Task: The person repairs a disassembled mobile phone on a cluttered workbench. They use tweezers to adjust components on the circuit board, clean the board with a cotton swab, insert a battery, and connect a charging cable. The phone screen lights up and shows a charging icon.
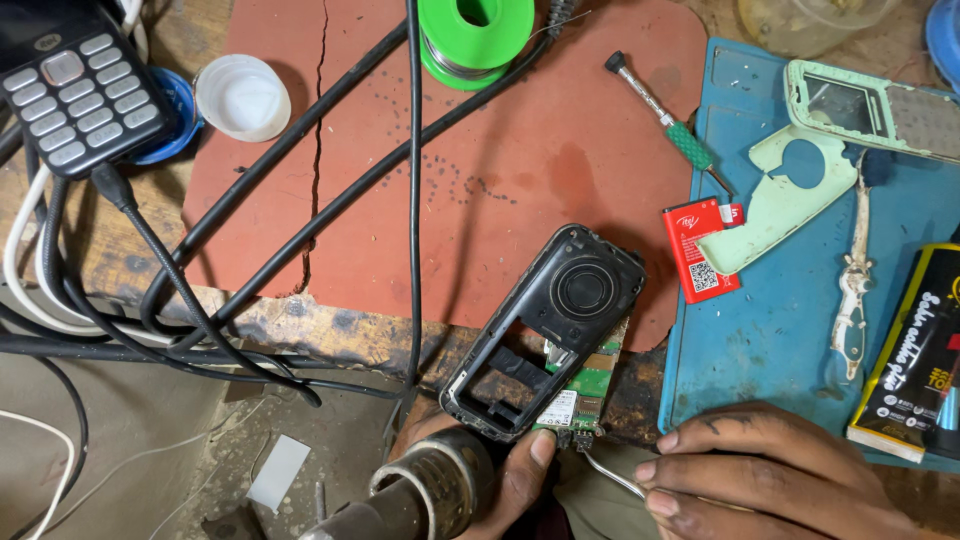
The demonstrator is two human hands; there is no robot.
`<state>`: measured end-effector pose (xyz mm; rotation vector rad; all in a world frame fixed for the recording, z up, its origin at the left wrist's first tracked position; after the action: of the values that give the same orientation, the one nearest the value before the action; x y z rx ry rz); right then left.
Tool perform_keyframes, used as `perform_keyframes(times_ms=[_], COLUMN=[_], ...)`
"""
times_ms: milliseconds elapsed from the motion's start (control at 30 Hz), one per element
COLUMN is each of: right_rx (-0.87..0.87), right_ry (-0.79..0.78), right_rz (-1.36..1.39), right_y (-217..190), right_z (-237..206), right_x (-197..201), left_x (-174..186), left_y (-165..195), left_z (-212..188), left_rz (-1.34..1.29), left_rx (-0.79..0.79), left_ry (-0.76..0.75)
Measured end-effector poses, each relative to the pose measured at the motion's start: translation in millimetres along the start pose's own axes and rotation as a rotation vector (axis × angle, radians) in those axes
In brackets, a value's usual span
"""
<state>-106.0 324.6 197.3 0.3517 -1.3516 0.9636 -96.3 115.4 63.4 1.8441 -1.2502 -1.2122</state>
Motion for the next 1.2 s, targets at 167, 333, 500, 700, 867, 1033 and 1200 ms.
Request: perform_keyframes(times_ms=[167,333,500,700,867,1033,1200], right_rx=[-0.087,-0.104,-0.149,-0.142,-0.106,-0.110,-0.122], right_ry=[0.087,0.136,0.178,0.170,0.152,0.137,0.121], right_rz=[-0.041,-0.045,-0.003,-0.092,-0.113,-0.101,-0.094], right_y=[-5,-9,-11,-12,-10,-9,-9], right_z=[5,9,9,9,9,7,7], right_x=[1,3,5,3,3,2,1], left_x=[2,5,8,9,9,9,9], left_y=[2,5,7,7,6,6,7], left_z=[0,0,1,1,2,2,2], left_rz=[0.007,0.013,0.020,0.022,0.027,0.031,0.029], left_rx=[-0.005,-0.015,-0.022,-0.025,-0.022,-0.025,-0.027], left_ry=[0.000,0.003,0.007,0.010,0.014,0.018,0.024])
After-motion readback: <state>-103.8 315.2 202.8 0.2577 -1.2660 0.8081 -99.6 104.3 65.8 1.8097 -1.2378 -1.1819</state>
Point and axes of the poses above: each hand's wrist, its own z-axis towards the middle knuckle, its own x-axis out of the back of the hand, y = z × x, the point moved 6 cm from there along z, towards the middle knuckle, and after that the axes turned 14 degrees about -z, right-handed, at the moved point
